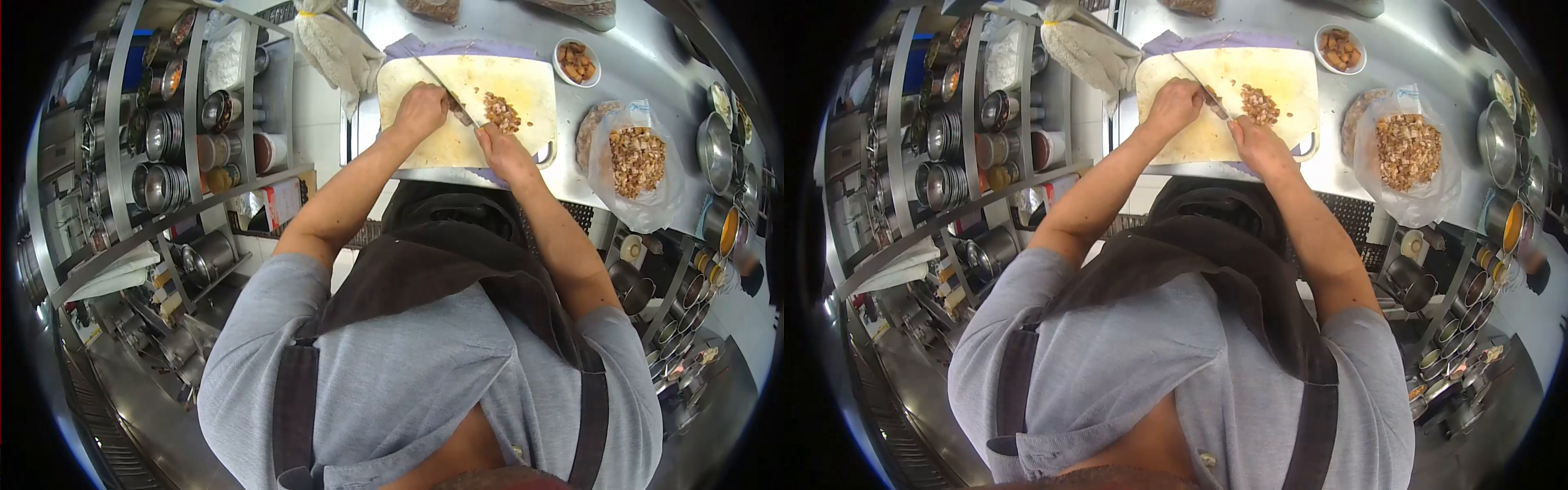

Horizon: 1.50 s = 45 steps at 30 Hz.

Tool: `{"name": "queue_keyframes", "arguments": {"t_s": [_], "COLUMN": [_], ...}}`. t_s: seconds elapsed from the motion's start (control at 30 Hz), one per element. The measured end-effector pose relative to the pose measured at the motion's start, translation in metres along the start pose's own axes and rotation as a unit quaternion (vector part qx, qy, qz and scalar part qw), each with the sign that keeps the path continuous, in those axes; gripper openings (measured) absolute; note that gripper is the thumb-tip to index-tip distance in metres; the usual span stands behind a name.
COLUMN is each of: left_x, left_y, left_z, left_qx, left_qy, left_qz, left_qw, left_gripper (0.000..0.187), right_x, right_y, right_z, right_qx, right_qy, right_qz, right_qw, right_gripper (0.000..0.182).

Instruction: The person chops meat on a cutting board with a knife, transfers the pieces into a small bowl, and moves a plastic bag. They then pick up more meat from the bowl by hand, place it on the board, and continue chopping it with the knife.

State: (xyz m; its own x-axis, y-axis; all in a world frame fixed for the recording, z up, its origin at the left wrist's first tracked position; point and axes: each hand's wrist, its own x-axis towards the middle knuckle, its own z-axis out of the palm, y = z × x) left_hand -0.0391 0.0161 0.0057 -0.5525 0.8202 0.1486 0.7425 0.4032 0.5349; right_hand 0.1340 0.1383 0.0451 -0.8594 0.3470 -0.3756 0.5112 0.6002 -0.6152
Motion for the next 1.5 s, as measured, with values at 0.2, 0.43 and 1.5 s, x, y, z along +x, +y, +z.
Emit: {"name": "queue_keyframes", "arguments": {"t_s": [0.2, 0.43, 1.5], "left_x": [-0.001, -0.006, -0.022], "left_y": [0.007, 0.004, 0.019], "left_z": [0.002, 0.009, -0.029], "left_qx": [-0.010, -0.008, -0.029], "left_qy": [-0.001, 0.033, 0.007], "left_qz": [-0.003, 0.001, 0.058], "left_qw": [1.000, 0.999, 0.998], "left_gripper": [0.006, 0.006, 0.016], "right_x": [-0.002, -0.008, -0.023], "right_y": [0.004, -0.004, 0.005], "right_z": [-0.002, -0.010, -0.014], "right_qx": [0.008, 0.014, 0.217], "right_qy": [-0.009, -0.033, 0.005], "right_qz": [0.007, 0.019, 0.112], "right_qw": [1.000, 0.999, 0.970], "right_gripper": [0.039, 0.037, 0.043]}}
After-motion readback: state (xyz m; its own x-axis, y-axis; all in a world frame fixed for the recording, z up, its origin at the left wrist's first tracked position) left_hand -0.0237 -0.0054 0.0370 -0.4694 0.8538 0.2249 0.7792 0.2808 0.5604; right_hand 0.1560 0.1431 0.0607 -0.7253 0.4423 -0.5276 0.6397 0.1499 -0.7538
